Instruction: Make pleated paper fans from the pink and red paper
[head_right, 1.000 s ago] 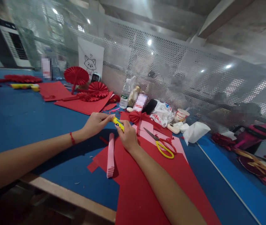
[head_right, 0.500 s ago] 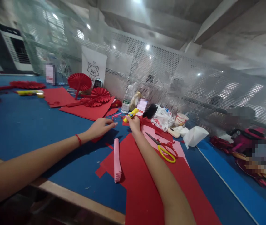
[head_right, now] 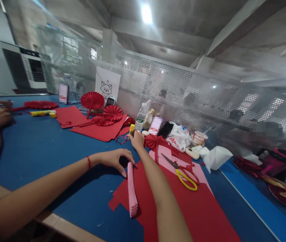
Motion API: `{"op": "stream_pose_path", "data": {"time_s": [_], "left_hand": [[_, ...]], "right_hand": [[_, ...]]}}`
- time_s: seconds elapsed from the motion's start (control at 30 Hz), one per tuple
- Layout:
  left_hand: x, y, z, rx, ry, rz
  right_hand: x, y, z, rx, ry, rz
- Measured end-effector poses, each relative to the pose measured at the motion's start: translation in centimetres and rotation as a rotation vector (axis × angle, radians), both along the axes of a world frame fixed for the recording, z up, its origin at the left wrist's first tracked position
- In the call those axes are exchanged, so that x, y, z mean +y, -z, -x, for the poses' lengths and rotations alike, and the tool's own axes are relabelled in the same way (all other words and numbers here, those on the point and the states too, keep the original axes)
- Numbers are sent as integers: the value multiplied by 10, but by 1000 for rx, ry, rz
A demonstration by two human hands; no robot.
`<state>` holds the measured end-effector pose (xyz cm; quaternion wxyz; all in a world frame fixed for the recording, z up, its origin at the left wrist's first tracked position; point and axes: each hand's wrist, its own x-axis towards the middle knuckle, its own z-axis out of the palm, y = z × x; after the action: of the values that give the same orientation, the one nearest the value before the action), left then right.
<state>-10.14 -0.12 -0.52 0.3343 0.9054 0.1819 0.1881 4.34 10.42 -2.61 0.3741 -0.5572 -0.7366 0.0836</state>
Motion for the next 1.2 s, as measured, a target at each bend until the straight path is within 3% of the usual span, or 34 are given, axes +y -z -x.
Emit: {"op": "stream_pose_path", "data": {"time_s": [0.27,0.43,0.57,0.67,0.73,0.9,1.03,1.2], "left_hand": [[-4,-1,-5,-25,53,44],[-4,-4,1,28,12,103],[-3,-13,8,-10,-28,161],[-1,-19,14,-119,-113,280],[1,-21,16,-223,-242,321],[6,-15,9,-472,-575,272],[4,-10,-4,-436,-590,66],[-4,-11,-10,-430,-547,-9]], "right_hand": [[-16,3,-11,146,-71,35],[-76,9,-45,342,-274,90],[-130,8,-84,676,-453,284],[-150,3,-98,830,-420,355],[-154,-1,-99,880,-410,375],[-157,-5,-88,868,-431,432],[-161,-6,-78,962,-401,394],[-160,-7,-73,1142,-267,303]]}}
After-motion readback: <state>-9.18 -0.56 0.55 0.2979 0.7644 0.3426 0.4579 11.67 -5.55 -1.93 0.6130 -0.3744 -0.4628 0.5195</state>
